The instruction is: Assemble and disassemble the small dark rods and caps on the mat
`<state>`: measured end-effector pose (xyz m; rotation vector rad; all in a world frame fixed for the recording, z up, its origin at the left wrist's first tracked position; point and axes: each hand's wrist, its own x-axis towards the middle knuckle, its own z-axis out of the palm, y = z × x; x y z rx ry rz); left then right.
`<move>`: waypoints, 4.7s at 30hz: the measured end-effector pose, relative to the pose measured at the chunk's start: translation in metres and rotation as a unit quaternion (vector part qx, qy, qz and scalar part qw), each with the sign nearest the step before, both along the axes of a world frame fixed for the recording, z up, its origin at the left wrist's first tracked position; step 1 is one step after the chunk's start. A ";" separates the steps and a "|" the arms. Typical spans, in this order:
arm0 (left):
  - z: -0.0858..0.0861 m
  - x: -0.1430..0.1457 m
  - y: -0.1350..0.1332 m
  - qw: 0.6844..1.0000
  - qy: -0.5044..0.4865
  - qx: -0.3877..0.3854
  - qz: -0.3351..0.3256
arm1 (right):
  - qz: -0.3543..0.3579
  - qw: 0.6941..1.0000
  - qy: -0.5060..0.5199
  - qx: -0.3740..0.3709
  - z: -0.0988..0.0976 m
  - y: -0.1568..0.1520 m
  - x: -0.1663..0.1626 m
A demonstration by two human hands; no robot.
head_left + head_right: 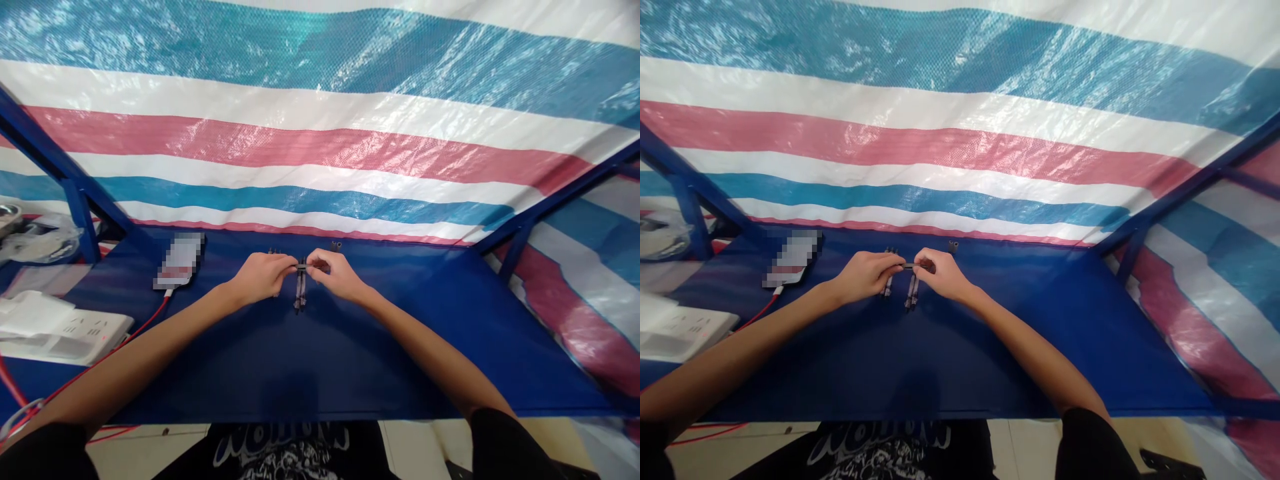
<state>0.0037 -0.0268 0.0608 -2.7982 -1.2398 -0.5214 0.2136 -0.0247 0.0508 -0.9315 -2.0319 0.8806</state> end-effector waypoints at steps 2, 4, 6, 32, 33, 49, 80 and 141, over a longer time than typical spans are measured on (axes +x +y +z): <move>0.003 0.001 0.001 0.998 0.014 -0.017 0.055 | -0.038 0.999 0.011 -0.003 -0.004 0.004 0.000; 0.007 0.001 0.003 0.991 0.040 -0.036 0.126 | -0.088 0.996 0.008 -0.001 -0.008 0.008 0.002; 0.009 -0.001 0.007 0.977 0.072 -0.047 0.196 | -0.120 0.993 -0.017 -0.004 -0.012 0.012 0.004; -0.021 0.003 0.015 0.984 0.043 -0.048 0.167 | -0.257 0.925 -0.153 0.235 -0.030 0.038 0.025; -0.023 0.008 0.010 0.987 0.044 -0.054 0.145 | -0.270 0.917 -0.169 0.243 -0.032 0.042 0.029; -0.034 0.031 -0.017 0.980 0.097 -0.107 0.138 | -0.246 0.924 -0.212 0.203 -0.058 0.067 0.047; -0.059 -0.009 0.019 0.948 -0.263 0.173 0.043 | -0.198 0.969 0.130 0.072 -0.066 0.017 -0.004; -0.067 -0.010 0.027 0.966 -0.232 0.093 0.057 | -0.212 0.957 0.181 0.085 -0.065 0.013 -0.003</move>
